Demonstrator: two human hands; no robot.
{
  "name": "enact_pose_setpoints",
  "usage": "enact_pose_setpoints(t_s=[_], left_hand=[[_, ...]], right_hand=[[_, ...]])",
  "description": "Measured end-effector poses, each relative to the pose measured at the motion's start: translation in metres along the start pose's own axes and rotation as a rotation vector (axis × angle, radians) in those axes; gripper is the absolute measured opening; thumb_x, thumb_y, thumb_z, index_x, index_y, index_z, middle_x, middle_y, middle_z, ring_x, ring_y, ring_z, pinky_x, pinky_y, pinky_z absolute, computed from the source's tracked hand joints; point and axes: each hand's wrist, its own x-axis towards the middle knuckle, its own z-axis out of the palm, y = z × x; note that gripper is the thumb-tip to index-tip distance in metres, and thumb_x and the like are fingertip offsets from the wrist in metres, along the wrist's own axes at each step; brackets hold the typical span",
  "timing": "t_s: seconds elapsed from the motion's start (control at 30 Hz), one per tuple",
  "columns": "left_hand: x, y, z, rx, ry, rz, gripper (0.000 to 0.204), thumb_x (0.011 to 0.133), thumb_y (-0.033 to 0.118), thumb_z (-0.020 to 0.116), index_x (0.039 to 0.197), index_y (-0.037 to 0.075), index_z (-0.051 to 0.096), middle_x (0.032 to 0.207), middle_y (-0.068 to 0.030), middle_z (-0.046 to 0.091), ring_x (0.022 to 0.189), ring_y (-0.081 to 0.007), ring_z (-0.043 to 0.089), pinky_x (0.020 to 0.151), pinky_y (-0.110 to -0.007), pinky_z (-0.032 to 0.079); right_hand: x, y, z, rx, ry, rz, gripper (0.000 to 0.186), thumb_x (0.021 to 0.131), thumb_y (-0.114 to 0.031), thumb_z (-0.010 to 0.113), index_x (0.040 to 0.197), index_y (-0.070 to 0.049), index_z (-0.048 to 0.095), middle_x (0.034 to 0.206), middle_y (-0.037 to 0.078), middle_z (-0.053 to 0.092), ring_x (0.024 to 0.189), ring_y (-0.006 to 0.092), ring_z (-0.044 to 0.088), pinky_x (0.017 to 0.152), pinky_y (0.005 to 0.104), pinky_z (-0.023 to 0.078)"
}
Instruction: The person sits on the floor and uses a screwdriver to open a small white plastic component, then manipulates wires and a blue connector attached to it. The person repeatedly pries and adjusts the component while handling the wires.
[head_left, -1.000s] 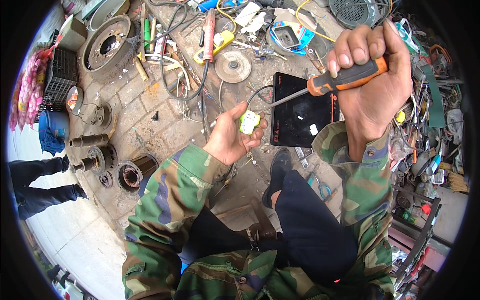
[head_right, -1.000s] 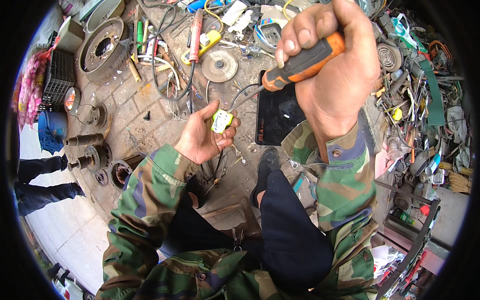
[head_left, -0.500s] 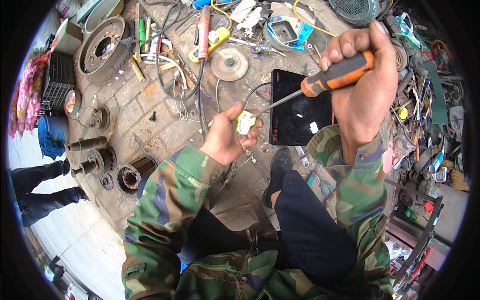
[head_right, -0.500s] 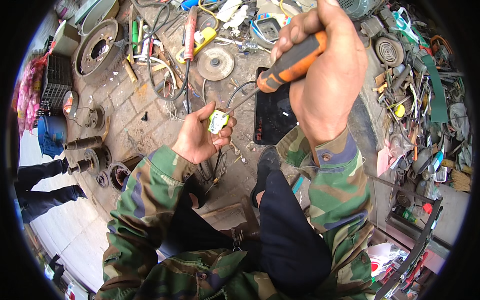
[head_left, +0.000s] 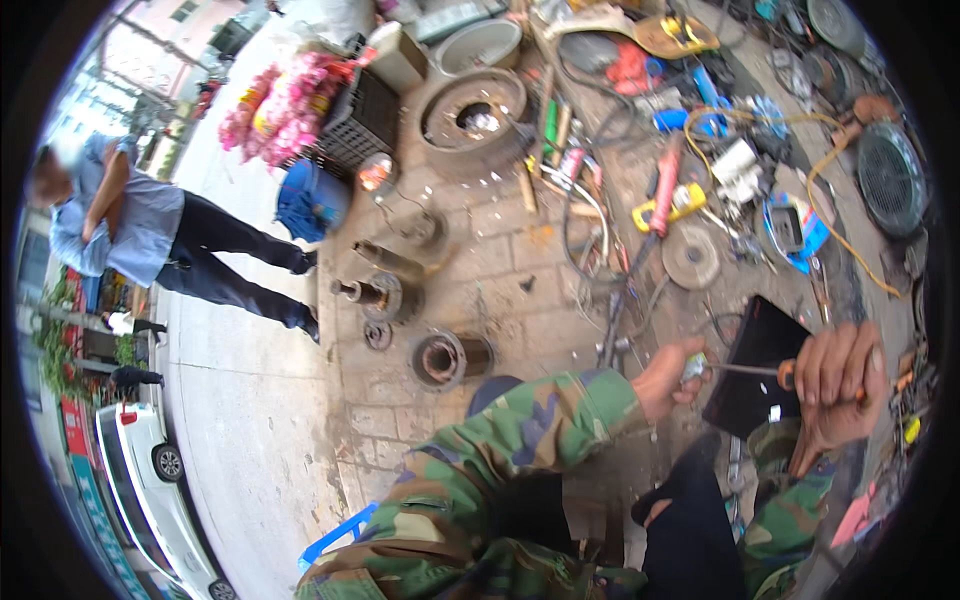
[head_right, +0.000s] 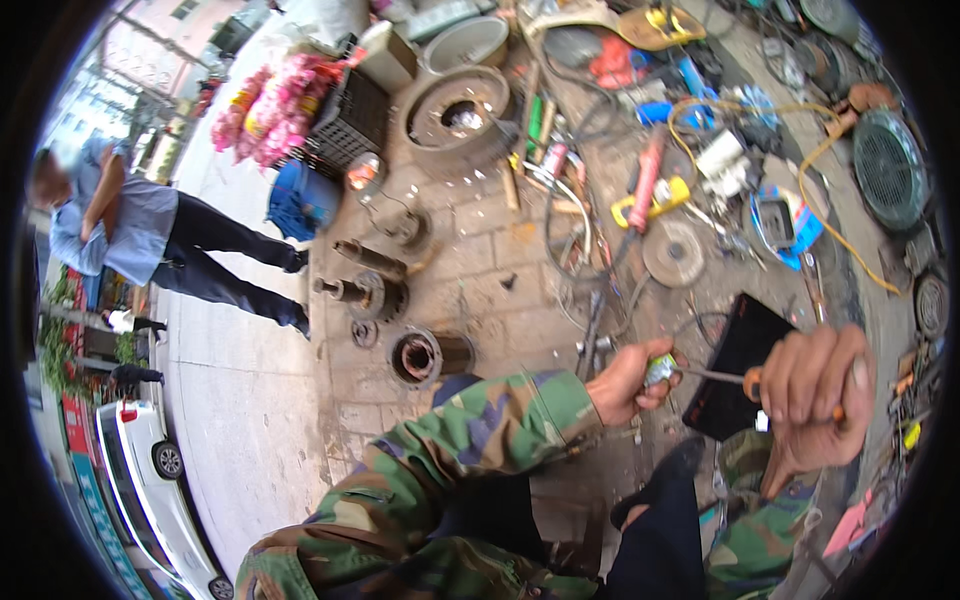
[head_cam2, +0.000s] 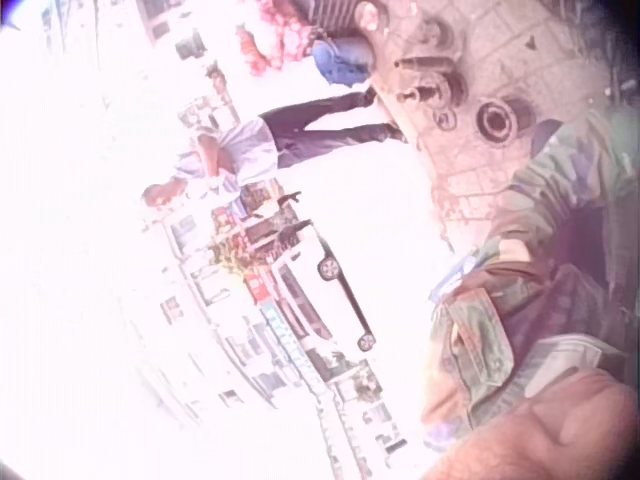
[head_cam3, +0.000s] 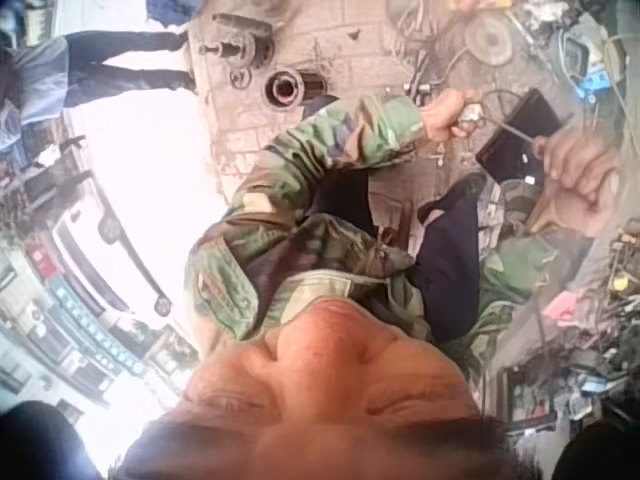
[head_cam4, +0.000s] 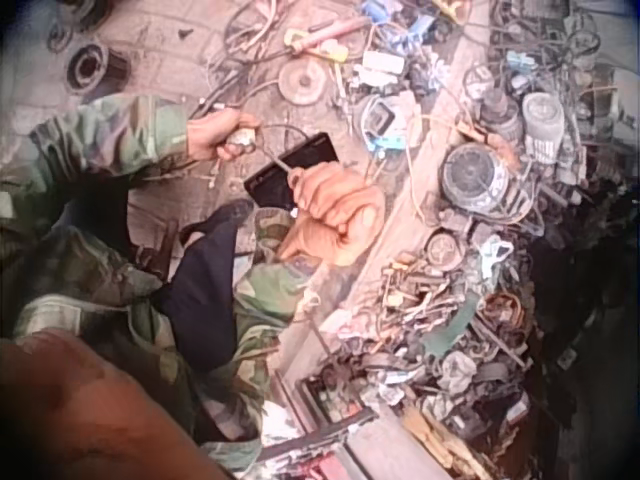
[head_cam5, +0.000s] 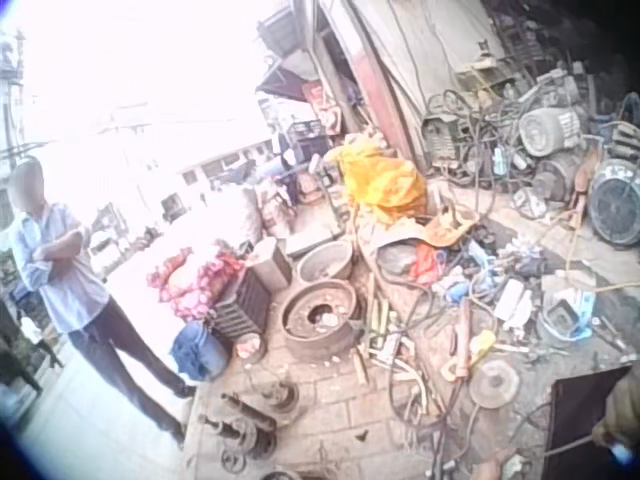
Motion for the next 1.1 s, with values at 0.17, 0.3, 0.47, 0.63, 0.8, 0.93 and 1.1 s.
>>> enact_pose_setpoints(t_s=[0.17,0.3,0.47,0.63,0.8,0.93,1.1], left_hand=[[-0.008,0.028,-0.002,-0.035,-0.092,0.144,0.035,0.107,0.035,0.039,0.108,0.004,0.055,0.081,-0.0055,0.055,0.051,-0.0081,0.038,0.041,-0.023,0.026],[-0.015,0.035,0.000,0.153,0.029,0.178,0.034,0.103,0.035,0.045,0.106,0.004,0.060,0.078,-0.0039,0.055,0.052,-0.0070,0.041,0.042,-0.023,0.029],[-0.014,0.044,-0.001,0.315,0.146,0.379,0.035,0.102,0.035,0.046,0.103,0.004,0.061,0.076,-0.0031,0.057,0.051,-0.0064,0.041,0.044,-0.022,0.030],[-0.016,0.054,-0.003,0.253,0.183,0.410,0.039,0.105,0.038,0.042,0.098,0.003,0.059,0.071,-0.0022,0.055,0.047,-0.0069,0.037,0.043,-0.024,0.027],[-0.019,0.046,-0.003,0.166,0.160,0.391,0.033,0.103,0.032,0.043,0.098,0.002,0.058,0.070,-0.0039,0.055,0.046,-0.0076,0.035,0.042,-0.024,0.026],[-0.021,0.045,0.002,0.156,0.067,0.334,0.033,0.103,0.031,0.043,0.100,0.002,0.058,0.072,-0.0059,0.057,0.046,-0.0082,0.037,0.041,-0.024,0.027],[-0.021,0.046,0.006,0.062,0.022,0.278,0.035,0.104,0.032,0.042,0.100,0.001,0.058,0.075,-0.0073,0.058,0.046,-0.0081,0.038,0.040,-0.024,0.027]], right_hand=[[-0.010,-0.003,0.006,-0.120,0.318,-0.119,0.035,0.109,-0.029,0.034,0.079,-0.012,0.039,0.068,0.005,0.044,0.057,0.0163,0.044,0.057,0.0321,0.044],[-0.016,-0.021,0.011,-0.714,0.491,0.055,0.042,0.109,-0.038,0.035,0.091,-0.003,0.049,0.078,0.010,0.055,0.070,0.0188,0.055,0.070,0.0325,0.048],[-0.031,-0.061,0.009,-1.261,0.416,0.447,0.022,0.103,-0.023,0.058,0.102,-0.001,0.061,0.080,0.003,0.065,0.059,0.0050,0.053,0.049,0.0219,0.038],[-0.048,-0.060,0.017,-0.973,0.397,0.683,0.022,0.093,-0.011,0.073,0.109,0.000,0.064,0.095,0.004,0.069,0.077,0.0048,0.059,0.066,0.0218,0.049],[-0.037,-0.067,0.017,-1.274,-0.149,0.312,0.028,0.083,0.000,0.074,0.109,0.000,0.064,0.088,0.007,0.063,0.075,0.0168,0.059,0.067,0.0302,0.047],[-0.031,-0.078,0.021,-1.289,-0.003,0.303,0.031,0.087,-0.006,0.075,0.114,0.000,0.060,0.085,0.008,0.063,0.073,0.0156,0.058,0.066,0.0303,0.047],[-0.027,-0.069,0.045,-1.328,0.198,0.306,0.038,0.092,-0.017,0.077,0.115,0.003,0.054,0.086,0.010,0.064,0.075,0.0139,0.060,0.069,0.0297,0.050]])
